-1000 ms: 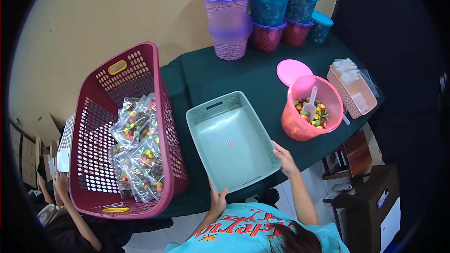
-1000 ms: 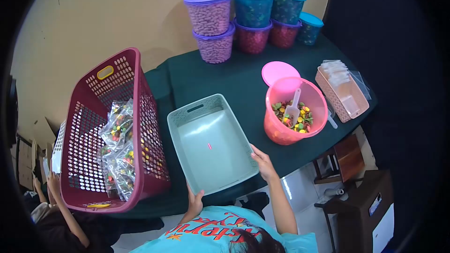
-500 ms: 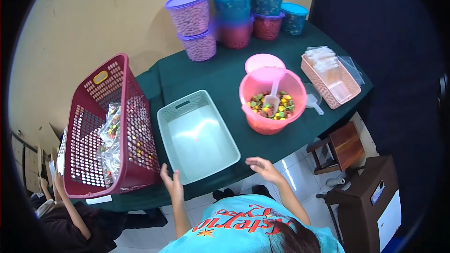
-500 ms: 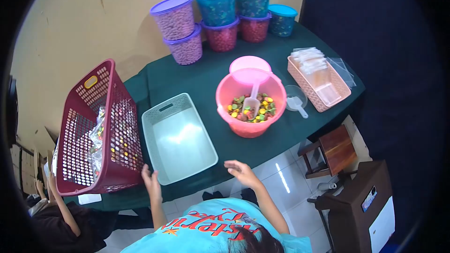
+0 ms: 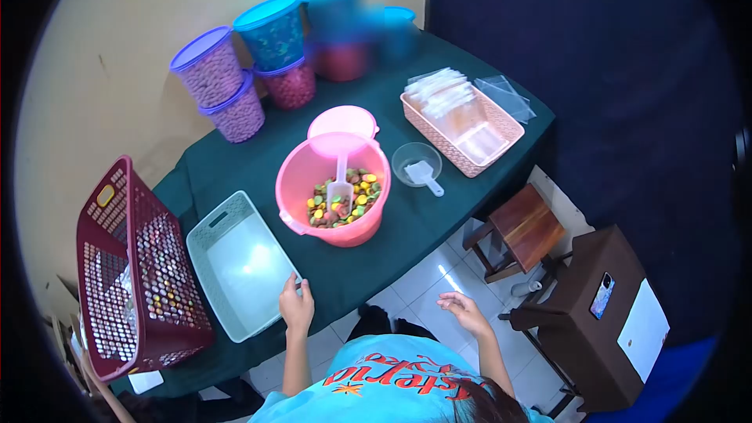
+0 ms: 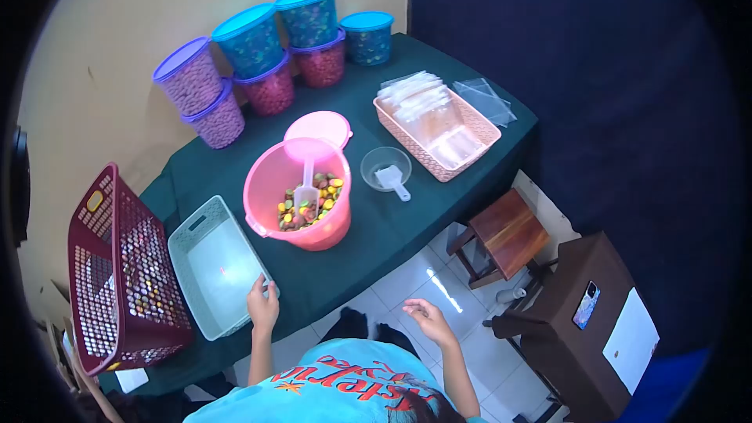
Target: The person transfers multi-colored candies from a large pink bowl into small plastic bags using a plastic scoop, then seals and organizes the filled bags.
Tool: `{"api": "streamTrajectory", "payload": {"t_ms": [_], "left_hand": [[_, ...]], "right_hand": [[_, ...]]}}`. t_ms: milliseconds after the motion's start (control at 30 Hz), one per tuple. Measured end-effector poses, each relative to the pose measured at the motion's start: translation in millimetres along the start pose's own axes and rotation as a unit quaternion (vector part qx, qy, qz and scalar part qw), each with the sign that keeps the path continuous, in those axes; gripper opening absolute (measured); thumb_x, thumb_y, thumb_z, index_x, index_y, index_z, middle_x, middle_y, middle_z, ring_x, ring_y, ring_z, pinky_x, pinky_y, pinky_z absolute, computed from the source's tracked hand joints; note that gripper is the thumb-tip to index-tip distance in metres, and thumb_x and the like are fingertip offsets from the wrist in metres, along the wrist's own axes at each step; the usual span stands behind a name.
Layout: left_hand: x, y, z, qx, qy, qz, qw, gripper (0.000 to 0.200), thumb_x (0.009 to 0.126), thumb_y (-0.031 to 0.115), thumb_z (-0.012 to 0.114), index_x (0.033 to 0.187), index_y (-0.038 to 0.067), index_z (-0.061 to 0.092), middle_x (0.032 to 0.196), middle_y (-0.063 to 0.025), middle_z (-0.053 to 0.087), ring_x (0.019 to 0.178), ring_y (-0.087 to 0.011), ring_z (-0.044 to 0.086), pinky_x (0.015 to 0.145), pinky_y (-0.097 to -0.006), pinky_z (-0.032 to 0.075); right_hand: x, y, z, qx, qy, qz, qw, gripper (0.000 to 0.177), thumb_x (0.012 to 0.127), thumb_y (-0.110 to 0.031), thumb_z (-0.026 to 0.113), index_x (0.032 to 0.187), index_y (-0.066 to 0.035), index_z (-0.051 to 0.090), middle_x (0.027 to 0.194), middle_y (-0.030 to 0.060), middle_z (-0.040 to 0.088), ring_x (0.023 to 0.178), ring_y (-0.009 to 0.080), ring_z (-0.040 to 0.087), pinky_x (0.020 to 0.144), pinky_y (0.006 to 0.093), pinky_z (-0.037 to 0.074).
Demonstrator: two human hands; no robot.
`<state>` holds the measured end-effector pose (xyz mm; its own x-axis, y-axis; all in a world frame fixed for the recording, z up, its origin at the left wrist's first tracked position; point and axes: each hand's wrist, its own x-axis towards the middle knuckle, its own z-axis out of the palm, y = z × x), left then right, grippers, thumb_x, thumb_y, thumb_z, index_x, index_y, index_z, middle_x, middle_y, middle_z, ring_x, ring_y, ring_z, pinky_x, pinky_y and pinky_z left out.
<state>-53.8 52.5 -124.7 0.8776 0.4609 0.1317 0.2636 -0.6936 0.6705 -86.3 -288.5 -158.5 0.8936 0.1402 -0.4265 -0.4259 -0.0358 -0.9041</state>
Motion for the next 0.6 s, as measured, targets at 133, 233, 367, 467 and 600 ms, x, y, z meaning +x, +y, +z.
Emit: {"api": "streamTrajectory", "payload": {"t_ms": [133,233,367,467,600], "left_hand": [[4,14,-5,0.007,-0.068,-0.048,0.997,0.039,0.079,0.017,0.054,0.107,-0.01,0.051,0.088,-0.0241,0.06,0.081,-0.0332,0.06,0.071,-0.0367,0.046],[17,7,-16,0.099,-0.086,0.08,0.988,0.038,0.078,0.019,0.055,0.104,-0.009,0.052,0.089,-0.0235,0.06,0.086,-0.0327,0.059,0.074,-0.0358,0.045],[52,119,-71,-0.055,-0.386,0.017,0.921,0.031,0.08,0.02,0.052,0.094,-0.008,0.057,0.09,-0.0186,0.06,0.087,-0.0272,0.057,0.076,-0.0334,0.043],[71,173,-47,-0.285,-0.531,0.231,0.764,0.026,0.082,0.019,0.051,0.09,-0.004,0.059,0.085,-0.015,0.06,0.083,-0.0251,0.058,0.074,-0.0314,0.044],[80,223,35,-0.33,-0.612,0.229,0.681,0.025,0.086,0.018,0.048,0.099,-0.002,0.054,0.088,-0.0119,0.057,0.085,-0.0195,0.056,0.075,-0.0292,0.042]], "right_hand": [[7,1,-15,0.047,0.012,0.017,0.999,0.027,0.083,-0.011,0.051,0.106,0.002,0.051,0.099,0.011,0.058,0.094,0.0164,0.054,0.085,0.0271,0.039],[27,-12,-29,0.022,-0.003,0.021,1.0,0.027,0.084,-0.011,0.051,0.107,0.001,0.05,0.099,0.0109,0.058,0.094,0.0158,0.053,0.084,0.0271,0.04],[61,-37,-52,-0.051,0.003,0.001,0.999,0.026,0.084,-0.016,0.052,0.105,-0.001,0.052,0.097,0.0079,0.059,0.087,0.0139,0.055,0.077,0.0262,0.042],[95,-73,-80,-0.09,0.009,-0.028,0.995,0.026,0.084,-0.016,0.053,0.105,-0.001,0.051,0.095,0.0078,0.059,0.084,0.0135,0.054,0.075,0.0262,0.043],[119,-131,-102,-0.127,0.032,-0.062,0.989,0.027,0.083,-0.014,0.053,0.106,0.0,0.051,0.096,0.0095,0.059,0.086,0.0151,0.056,0.076,0.0271,0.043]]}}
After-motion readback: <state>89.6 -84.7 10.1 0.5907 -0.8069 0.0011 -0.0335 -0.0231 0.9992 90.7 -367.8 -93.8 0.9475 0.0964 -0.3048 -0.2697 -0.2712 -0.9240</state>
